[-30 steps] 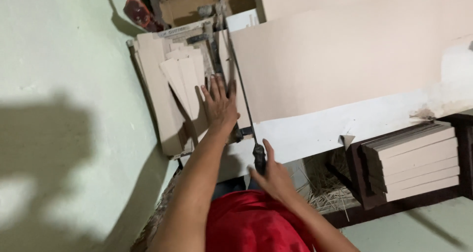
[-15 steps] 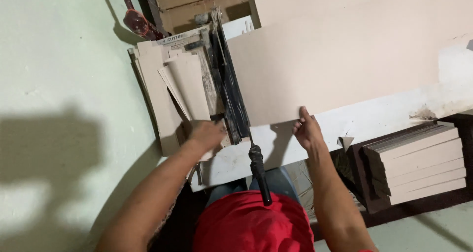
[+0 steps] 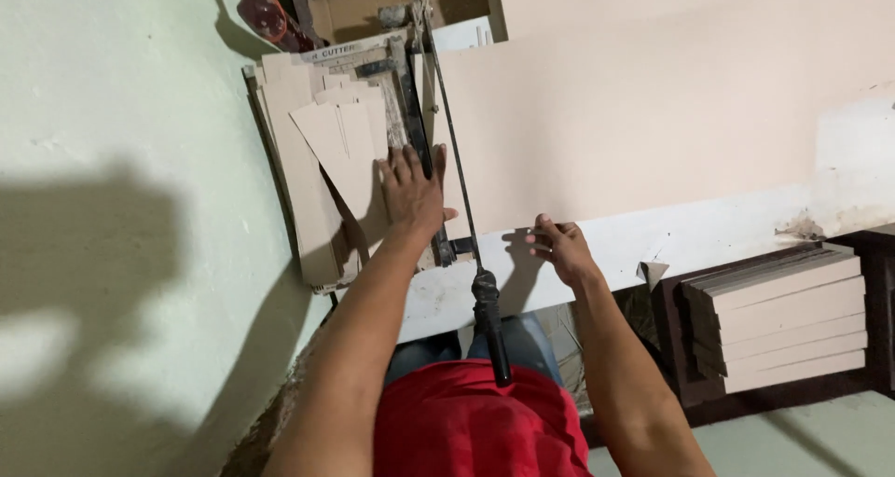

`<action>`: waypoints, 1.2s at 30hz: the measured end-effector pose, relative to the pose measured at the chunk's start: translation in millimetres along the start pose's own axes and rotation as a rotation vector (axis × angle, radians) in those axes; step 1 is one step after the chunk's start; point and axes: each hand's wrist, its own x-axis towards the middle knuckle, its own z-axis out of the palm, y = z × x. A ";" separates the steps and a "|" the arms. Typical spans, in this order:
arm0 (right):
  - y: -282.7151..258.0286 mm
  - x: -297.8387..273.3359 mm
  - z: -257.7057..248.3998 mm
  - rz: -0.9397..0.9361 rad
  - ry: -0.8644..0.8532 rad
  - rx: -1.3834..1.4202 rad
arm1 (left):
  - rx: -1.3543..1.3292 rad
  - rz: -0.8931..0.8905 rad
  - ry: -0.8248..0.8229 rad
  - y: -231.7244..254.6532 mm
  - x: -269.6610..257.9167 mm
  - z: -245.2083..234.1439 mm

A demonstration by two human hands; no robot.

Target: The person uses a manual paper cutter to trim large sheets of white paper. They place a sheet on the cutter, pull down the lever to cut, and then remove the trimmed piece. This process is repeated multiple times.

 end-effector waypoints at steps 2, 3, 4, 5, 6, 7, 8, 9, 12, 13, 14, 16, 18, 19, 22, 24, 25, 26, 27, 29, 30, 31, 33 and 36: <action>1.8 -3.7 -5.2 -0.036 -0.007 -0.023 | -0.042 -0.049 -0.058 4.6 6.9 10.8; -1.3 -11.1 -5.1 -0.035 -0.007 -0.023 | -0.041 -0.050 -0.058 6.0 3.4 6.1; -4.7 -19.1 -5.3 -0.045 -0.011 -0.026 | -0.052 -0.059 -0.071 7.6 -0.5 1.0; -6.2 -29.1 -4.7 -0.051 -0.017 -0.027 | -0.061 -0.071 -0.087 8.7 -7.1 -3.9; -5.6 -35.5 -4.4 -0.048 -0.020 -0.024 | -0.058 -0.073 -0.090 4.3 -8.3 -2.6; -7.3 -40.4 -5.5 -0.040 -0.009 -0.028 | -0.076 -0.065 -0.092 1.1 -6.6 -1.2; -9.1 -45.6 -6.0 -0.033 0.002 -0.032 | -0.094 -0.056 -0.094 -2.6 -5.0 -0.1; -12.6 -43.2 -4.9 -0.037 -0.006 -0.037 | -0.096 -0.065 -0.089 -2.7 -3.6 -3.1; -11.3 -39.6 -1.3 -0.036 -0.039 -0.032 | -0.074 -0.043 -0.116 -1.8 -7.0 4.2; -15.5 -32.2 1.6 -0.039 -0.038 -0.026 | -0.044 -0.059 -0.130 -0.9 -3.6 7.1; -20.2 -24.9 4.1 -0.041 -0.037 -0.020 | -0.013 -0.075 -0.144 0.5 -0.1 9.5; -22.0 -23.5 5.1 -0.036 -0.039 -0.021 | -0.059 -0.055 -0.115 0.3 -0.5 7.8; -23.0 -22.1 3.3 -0.023 -0.040 -0.026 | -0.107 -0.038 -0.095 2.7 3.2 13.1; -23.0 -22.0 2.4 0.010 -0.038 -0.092 | -0.022 -0.073 -0.121 4.1 6.6 18.3; -27.7 -27.3 5.3 0.050 -0.059 -0.530 | 0.136 -0.132 -0.166 11.2 11.2 24.5; -49.3 -72.0 30.2 0.049 -0.085 -0.894 | 0.216 -0.155 -0.175 10.3 13.9 29.3; -68.0 -116.6 51.0 -0.066 -0.137 -0.966 | 0.214 -0.150 -0.180 9.9 17.3 32.9; -83.1 -166.0 71.1 -0.184 -0.188 -1.036 | 0.212 -0.146 -0.186 9.5 20.6 36.3; -88.3 -195.2 90.8 -0.182 -0.184 -1.035 | 0.213 -0.142 -0.185 10.0 18.5 35.9; -101.2 -251.1 129.8 -0.107 -0.233 -1.243 | 0.323 -0.162 -0.176 12.5 17.8 33.0; -74.5 -237.3 125.9 -0.108 -0.226 -1.243 | 0.323 -0.157 -0.170 16.5 17.1 27.4; -47.2 -222.4 123.5 -0.182 -0.149 -1.254 | 0.249 -0.147 -0.184 16.2 14.9 22.7; 12.6 -178.1 115.5 -0.253 -0.069 -1.263 | 0.173 -0.133 -0.198 13.9 12.2 18.2; 80.1 -118.1 98.2 -0.385 0.026 -1.216 | 0.048 -0.118 -0.192 10.1 10.4 18.9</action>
